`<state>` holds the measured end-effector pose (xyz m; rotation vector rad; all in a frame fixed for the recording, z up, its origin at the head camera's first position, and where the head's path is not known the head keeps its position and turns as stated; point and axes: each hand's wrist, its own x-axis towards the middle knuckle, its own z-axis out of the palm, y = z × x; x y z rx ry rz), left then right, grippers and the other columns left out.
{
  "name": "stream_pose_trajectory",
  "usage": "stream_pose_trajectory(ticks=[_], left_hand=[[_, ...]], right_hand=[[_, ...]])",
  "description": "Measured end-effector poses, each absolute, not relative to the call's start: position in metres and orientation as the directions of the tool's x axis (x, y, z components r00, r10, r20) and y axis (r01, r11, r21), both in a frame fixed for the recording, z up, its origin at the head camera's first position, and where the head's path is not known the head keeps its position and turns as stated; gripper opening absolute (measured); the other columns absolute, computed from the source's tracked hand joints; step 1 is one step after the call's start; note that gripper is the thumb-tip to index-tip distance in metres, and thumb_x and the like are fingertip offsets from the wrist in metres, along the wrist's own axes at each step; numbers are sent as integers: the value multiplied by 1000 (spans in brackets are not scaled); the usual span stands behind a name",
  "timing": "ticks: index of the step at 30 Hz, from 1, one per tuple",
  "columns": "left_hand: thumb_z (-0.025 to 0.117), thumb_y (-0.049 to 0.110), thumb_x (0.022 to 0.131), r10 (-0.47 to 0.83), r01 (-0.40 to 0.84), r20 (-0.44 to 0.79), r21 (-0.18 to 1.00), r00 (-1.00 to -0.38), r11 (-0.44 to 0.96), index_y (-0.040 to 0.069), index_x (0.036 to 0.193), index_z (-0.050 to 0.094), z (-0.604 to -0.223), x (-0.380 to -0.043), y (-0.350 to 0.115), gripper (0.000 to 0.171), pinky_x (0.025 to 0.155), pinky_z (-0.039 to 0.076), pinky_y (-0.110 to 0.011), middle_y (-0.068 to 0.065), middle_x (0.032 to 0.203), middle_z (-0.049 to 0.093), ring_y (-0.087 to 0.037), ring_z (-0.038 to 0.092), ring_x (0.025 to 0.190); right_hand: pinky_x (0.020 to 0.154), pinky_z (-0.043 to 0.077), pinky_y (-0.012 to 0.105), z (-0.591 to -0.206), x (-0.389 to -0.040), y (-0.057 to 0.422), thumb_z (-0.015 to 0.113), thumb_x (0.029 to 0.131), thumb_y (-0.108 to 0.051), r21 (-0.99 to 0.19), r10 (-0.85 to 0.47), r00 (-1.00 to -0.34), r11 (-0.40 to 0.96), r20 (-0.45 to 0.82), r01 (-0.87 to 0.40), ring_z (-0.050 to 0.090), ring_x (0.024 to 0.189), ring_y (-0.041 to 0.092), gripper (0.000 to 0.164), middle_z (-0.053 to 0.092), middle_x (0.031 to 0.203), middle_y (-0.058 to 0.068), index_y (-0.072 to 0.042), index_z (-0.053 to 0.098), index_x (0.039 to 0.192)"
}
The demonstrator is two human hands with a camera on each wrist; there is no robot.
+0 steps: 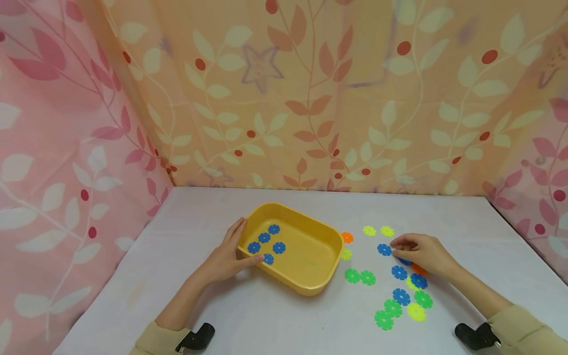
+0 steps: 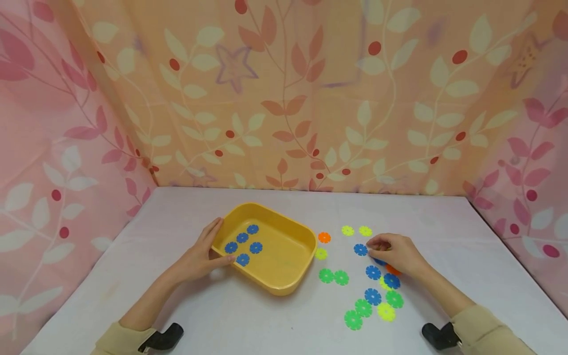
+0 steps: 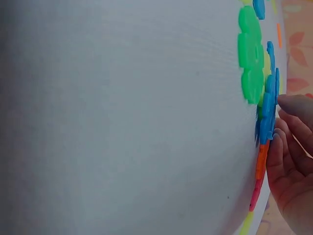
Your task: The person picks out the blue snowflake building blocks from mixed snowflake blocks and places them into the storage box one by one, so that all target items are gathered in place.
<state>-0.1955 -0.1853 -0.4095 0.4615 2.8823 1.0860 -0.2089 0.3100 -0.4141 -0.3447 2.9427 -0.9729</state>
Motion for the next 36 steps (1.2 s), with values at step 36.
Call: stream_pose_trajectory(ticks=[36], left_hand=[[70, 62, 80, 287, 270, 85, 656, -954, 705, 14, 158, 9, -408, -195, -185, 111, 109, 26, -61, -1, 163, 4, -36, 21, 144]], right_hand=[[62, 45, 21, -416, -212, 304, 78, 84, -27, -534, -230, -965, 804, 125, -261, 53, 73, 14, 21, 61, 75, -7, -11, 75, 97]])
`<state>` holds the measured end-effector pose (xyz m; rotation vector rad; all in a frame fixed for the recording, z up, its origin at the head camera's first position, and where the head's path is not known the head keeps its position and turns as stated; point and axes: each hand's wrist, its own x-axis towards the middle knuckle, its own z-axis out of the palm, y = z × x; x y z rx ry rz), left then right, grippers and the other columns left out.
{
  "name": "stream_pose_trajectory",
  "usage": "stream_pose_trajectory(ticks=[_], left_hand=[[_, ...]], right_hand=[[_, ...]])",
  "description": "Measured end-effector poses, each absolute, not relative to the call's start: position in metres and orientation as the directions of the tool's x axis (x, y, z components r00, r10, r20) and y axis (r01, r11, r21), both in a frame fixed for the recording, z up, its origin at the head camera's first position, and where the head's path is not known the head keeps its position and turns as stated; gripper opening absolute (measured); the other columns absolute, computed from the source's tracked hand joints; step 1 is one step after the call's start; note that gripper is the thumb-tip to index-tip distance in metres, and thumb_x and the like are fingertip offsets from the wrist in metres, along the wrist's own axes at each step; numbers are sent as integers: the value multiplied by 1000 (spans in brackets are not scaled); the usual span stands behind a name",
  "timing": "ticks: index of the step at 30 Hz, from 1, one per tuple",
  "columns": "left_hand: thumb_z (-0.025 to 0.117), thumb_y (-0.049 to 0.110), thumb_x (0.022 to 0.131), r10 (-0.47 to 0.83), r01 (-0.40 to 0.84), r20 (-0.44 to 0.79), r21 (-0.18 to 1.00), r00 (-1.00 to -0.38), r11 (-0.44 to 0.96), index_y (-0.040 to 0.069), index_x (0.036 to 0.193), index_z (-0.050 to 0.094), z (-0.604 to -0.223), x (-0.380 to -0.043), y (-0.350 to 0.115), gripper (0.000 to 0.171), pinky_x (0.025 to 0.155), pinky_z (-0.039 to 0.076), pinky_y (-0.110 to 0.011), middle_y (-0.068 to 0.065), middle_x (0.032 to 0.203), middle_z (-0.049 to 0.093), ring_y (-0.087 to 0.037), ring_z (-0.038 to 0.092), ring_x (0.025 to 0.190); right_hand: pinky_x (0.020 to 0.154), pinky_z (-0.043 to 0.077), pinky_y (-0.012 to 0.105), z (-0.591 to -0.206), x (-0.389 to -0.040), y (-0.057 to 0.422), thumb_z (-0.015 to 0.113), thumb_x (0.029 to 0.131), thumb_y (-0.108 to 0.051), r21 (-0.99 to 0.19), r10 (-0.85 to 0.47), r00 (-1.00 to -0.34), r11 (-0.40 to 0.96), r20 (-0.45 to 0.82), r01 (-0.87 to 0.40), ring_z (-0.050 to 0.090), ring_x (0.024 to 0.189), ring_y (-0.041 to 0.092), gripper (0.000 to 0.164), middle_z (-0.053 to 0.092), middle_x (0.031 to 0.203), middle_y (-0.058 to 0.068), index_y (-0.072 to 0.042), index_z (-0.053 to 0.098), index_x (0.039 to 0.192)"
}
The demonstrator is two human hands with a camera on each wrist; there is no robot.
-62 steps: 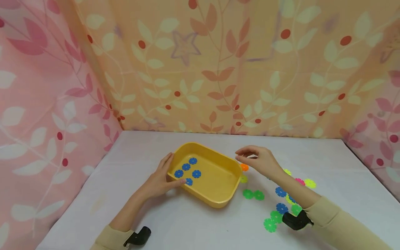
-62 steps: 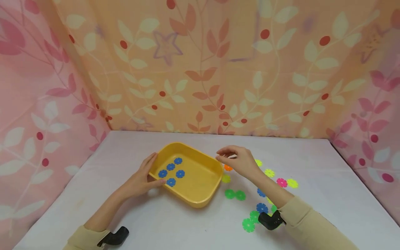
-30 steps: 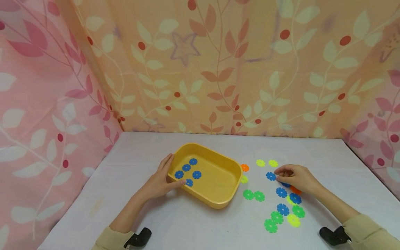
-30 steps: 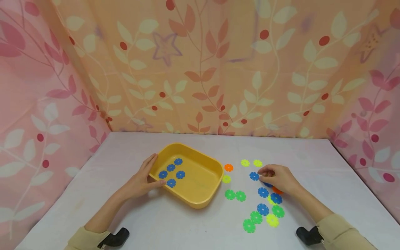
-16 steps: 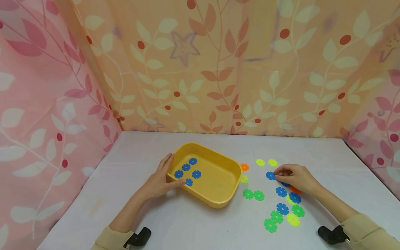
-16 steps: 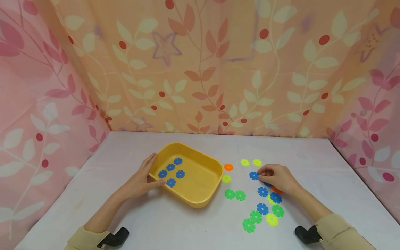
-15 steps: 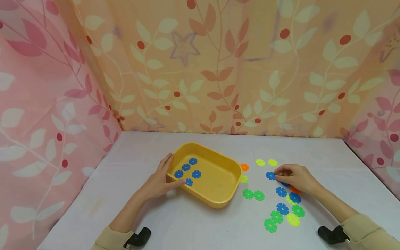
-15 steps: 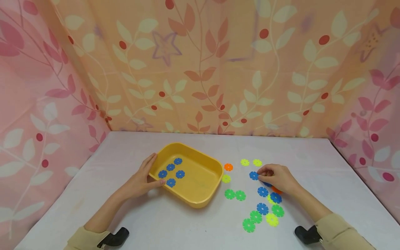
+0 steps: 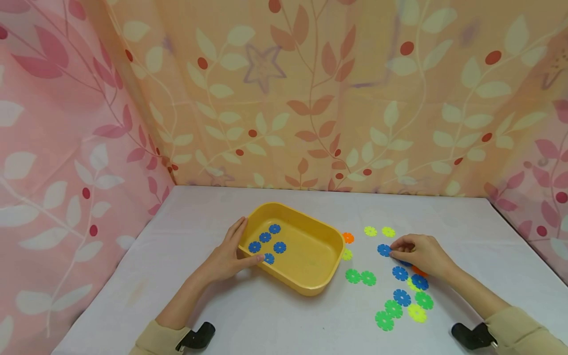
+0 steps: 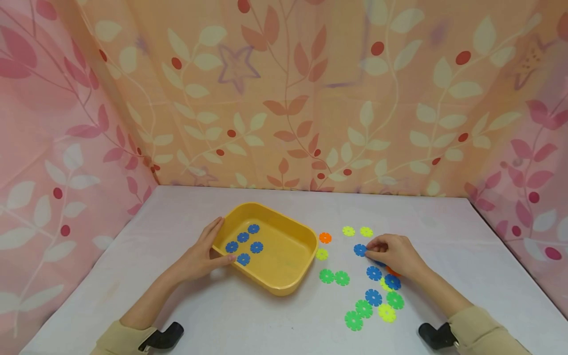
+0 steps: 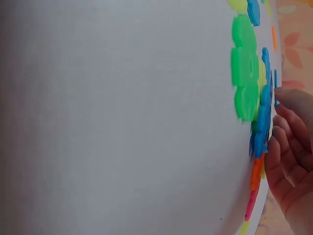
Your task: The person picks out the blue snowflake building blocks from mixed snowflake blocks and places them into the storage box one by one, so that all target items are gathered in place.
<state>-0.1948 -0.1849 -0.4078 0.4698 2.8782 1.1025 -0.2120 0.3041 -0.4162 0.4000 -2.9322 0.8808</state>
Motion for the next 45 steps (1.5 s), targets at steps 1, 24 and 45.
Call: stream_pose_trajectory(ticks=[1, 24, 45], left_hand=[[71, 61, 80, 287, 270, 85, 657, -954, 704, 14, 158, 9, -408, -195, -185, 111, 109, 26, -61, -2, 163, 4, -36, 21, 144], [70, 61, 80, 284, 259, 71, 659, -956, 706, 16, 158, 7, -405, -195, -186, 110, 109, 25, -62, 2, 163, 1, -36, 22, 144], [70, 62, 80, 282, 244, 52, 664, -958, 707, 18, 158, 7, -408, -195, -185, 110, 110, 24, -61, 4, 163, 1, -34, 19, 145]], right_hand=[[63, 45, 21, -415, -212, 303, 79, 84, -29, -535, -230, -964, 802, 132, -265, 53, 73, 14, 21, 61, 75, -8, -12, 75, 96], [66, 53, 24, -365, -216, 173, 80, 82, -29, -722, -415, -889, 554, 194, -416, 59, 76, 16, 16, 65, 78, -7, -18, 76, 92], [68, 51, 24, -390, -251, 82, 81, 81, -18, -477, -489, -870, 750, 69, -459, 54, 69, 12, 12, 63, 71, -6, -9, 73, 81]])
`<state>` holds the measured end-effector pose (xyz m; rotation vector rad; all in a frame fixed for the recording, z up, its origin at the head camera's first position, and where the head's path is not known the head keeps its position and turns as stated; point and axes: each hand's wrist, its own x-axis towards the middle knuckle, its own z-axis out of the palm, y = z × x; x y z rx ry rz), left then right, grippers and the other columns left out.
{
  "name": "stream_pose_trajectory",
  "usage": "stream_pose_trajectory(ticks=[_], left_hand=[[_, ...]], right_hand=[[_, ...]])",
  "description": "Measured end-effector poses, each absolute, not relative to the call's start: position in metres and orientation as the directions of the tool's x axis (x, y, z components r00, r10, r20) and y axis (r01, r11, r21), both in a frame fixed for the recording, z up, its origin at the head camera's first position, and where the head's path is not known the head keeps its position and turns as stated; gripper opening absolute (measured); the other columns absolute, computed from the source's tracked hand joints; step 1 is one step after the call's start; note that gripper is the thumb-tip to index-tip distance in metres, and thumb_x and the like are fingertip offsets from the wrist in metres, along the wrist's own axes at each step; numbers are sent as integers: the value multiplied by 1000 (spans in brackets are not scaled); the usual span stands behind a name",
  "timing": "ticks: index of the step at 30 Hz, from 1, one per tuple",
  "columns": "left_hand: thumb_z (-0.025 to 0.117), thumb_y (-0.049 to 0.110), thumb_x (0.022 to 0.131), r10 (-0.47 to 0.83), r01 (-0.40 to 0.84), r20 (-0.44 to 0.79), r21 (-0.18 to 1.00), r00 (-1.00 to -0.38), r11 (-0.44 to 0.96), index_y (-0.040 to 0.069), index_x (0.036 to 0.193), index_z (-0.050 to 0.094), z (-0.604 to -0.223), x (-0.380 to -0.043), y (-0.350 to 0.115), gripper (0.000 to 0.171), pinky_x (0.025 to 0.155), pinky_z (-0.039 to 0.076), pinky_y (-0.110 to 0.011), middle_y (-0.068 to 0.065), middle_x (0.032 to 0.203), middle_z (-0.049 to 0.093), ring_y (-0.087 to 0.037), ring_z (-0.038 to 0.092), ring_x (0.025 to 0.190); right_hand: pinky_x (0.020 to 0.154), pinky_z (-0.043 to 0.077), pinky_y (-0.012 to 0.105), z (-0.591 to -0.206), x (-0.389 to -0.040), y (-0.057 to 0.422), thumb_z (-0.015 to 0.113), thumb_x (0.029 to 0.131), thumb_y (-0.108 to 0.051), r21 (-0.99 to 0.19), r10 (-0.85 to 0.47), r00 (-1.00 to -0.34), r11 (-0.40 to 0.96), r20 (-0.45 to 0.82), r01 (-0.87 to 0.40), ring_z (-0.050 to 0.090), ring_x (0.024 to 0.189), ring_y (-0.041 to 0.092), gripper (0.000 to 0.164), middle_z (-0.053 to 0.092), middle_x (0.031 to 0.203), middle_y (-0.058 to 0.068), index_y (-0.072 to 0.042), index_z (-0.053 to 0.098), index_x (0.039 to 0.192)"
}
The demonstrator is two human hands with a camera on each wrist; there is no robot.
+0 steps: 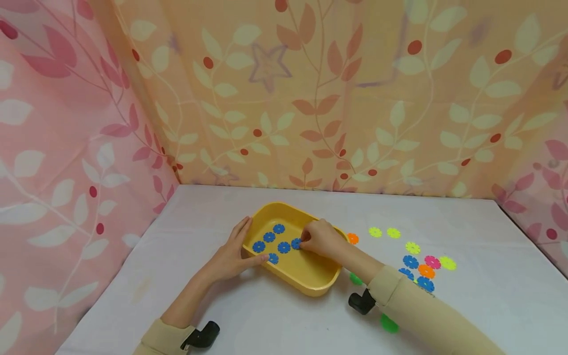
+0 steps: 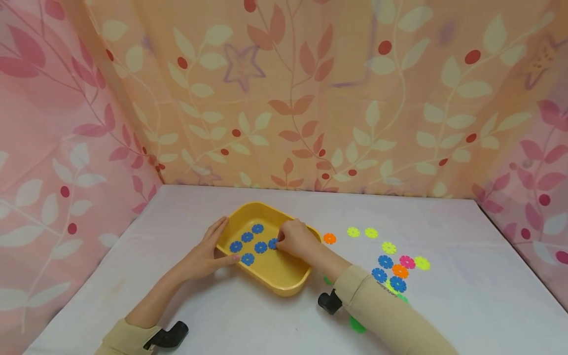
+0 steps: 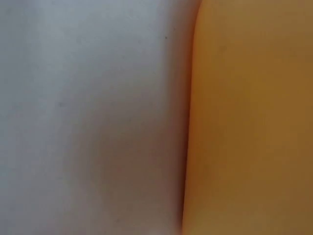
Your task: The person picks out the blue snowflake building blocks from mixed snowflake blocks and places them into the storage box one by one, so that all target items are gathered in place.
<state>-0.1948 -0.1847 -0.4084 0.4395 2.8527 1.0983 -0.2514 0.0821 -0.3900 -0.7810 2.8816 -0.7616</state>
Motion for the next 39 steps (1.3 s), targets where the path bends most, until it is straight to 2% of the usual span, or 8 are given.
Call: stream_pose_trajectory(ticks=[9, 14, 20, 28, 35, 39], left_hand=[[70, 62, 80, 283, 247, 55, 667, -957, 703, 20, 158, 8, -409, -195, -182, 109, 110, 24, -61, 2, 163, 2, -34, 19, 146], [70, 62, 80, 284, 246, 54, 665, -957, 705, 19, 158, 7, -409, -195, -181, 109, 110, 24, -61, 2, 163, 2, -34, 19, 146], [69, 63, 80, 279, 245, 55, 659, -959, 711, 18, 158, 8, -409, -194, -181, 109, 108, 25, -62, 0, 163, 3, -36, 22, 144], [70, 62, 80, 278, 252, 67, 661, -958, 707, 16, 158, 8, -407, -193, -183, 110, 109, 25, -63, -1, 163, 3, -36, 21, 144], [70, 63, 80, 274, 242, 57, 662, -960, 710, 18, 158, 7, -407, -193, -184, 110, 109, 24, -62, 3, 163, 1, -36, 20, 145], [69, 64, 80, 274, 242, 56, 657, -960, 714, 19, 158, 7, -408, -194, -184, 110, 108, 24, -64, 3, 163, 1, -37, 20, 145]], right_hand=[[64, 49, 25, -394, -257, 77, 79, 82, -13, -504, -458, -887, 754, 56, -421, 54, 67, 14, 11, 61, 71, -2, -5, 72, 85], [66, 50, 24, -393, -257, 81, 80, 82, -14, -554, -450, -892, 731, 46, -398, 57, 72, 14, 13, 66, 75, -2, -5, 72, 89], [65, 50, 23, -381, -247, 99, 76, 86, -17, -619, -458, -882, 661, 114, -423, 58, 73, 12, 17, 65, 77, -5, -6, 73, 97], [69, 54, 25, -357, -224, 148, 72, 90, -27, -698, -363, -909, 597, 205, -396, 63, 81, 13, 20, 69, 88, -6, -12, 73, 103], [72, 54, 28, -355, -200, 213, 68, 91, -42, -695, -254, -950, 650, 182, -307, 64, 91, 16, 27, 70, 97, -6, -20, 72, 107], [71, 52, 30, -360, -187, 246, 67, 91, -45, -671, -211, -969, 700, 132, -244, 62, 93, 18, 29, 69, 100, -5, -21, 72, 108]])
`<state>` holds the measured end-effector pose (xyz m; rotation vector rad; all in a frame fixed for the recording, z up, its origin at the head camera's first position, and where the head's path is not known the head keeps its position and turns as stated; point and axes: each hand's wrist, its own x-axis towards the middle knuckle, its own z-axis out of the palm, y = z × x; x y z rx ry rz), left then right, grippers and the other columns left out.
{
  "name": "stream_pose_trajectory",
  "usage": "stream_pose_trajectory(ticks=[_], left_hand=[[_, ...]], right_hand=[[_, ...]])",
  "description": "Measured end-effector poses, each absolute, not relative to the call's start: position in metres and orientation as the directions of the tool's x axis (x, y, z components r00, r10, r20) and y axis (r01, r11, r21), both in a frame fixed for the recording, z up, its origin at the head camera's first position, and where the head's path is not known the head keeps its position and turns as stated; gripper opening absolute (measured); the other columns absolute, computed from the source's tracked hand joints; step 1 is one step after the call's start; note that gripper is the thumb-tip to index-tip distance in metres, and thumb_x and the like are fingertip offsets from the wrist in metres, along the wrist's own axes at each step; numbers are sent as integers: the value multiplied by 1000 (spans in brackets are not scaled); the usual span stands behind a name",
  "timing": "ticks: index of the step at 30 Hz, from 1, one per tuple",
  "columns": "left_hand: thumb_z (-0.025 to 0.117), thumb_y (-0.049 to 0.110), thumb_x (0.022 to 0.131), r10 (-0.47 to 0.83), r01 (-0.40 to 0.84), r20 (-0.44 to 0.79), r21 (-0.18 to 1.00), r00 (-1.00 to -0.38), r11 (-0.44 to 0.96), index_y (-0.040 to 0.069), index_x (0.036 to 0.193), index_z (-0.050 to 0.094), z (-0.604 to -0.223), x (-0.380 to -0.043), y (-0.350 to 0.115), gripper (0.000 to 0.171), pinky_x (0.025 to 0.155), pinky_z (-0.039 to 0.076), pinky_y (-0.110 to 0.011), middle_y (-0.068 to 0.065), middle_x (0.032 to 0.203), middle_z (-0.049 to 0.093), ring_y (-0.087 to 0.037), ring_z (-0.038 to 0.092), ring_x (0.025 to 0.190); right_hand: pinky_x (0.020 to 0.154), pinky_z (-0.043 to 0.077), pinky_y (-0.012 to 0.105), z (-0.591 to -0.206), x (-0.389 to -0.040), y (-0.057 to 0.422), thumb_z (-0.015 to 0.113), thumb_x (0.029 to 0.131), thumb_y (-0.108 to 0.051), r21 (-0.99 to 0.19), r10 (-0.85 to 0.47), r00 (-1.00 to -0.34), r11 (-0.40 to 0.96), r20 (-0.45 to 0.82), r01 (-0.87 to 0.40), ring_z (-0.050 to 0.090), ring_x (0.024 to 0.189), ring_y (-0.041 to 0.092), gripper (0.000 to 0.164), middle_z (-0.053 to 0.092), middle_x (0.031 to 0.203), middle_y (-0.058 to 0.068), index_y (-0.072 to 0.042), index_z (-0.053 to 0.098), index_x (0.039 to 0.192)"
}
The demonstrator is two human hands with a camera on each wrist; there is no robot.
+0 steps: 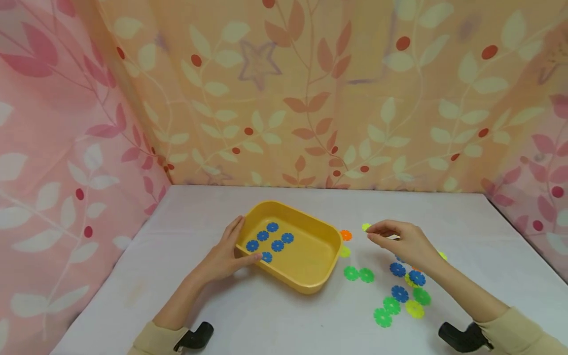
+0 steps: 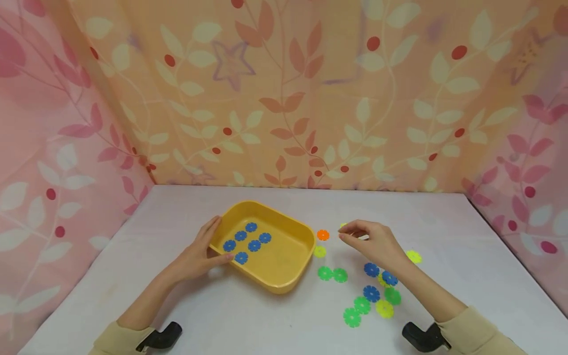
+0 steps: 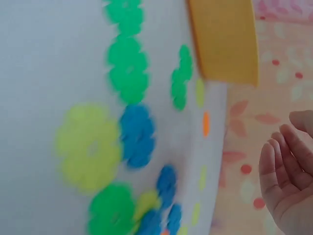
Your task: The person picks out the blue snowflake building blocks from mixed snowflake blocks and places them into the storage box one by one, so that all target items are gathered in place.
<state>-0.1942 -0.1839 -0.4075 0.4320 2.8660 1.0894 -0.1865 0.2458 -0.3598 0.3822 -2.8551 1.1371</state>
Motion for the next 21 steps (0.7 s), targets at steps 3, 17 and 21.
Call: stream_pose_trajectory(ticks=[3, 17, 21], left_hand=[[69, 63, 80, 273, 242, 57, 658, -960, 713, 18, 158, 7, -407, -195, -184, 110, 108, 24, -64, 2, 163, 1, -36, 19, 145], [69, 63, 80, 272, 243, 59, 655, -960, 715, 17, 158, 8, -406, -194, -183, 110, 108, 24, -63, 2, 163, 2, -37, 20, 145], [70, 62, 79, 270, 237, 53, 660, -961, 713, 18, 158, 7, -407, -194, -183, 110, 109, 23, -63, 2, 163, 1, -37, 19, 145]], right_hand=[[66, 53, 30, -365, -178, 266, 68, 91, -43, -659, -192, -978, 726, 81, -197, 60, 92, 20, 31, 68, 98, -3, -18, 72, 109], [63, 47, 21, -404, -156, 317, 78, 84, -27, -537, -234, -964, 801, 129, -266, 52, 71, 4, 15, 60, 78, -10, -18, 72, 95], [64, 48, 21, -409, -154, 318, 80, 82, -31, -510, -232, -963, 816, 140, -271, 52, 71, 3, 18, 59, 78, -11, -20, 72, 93]])
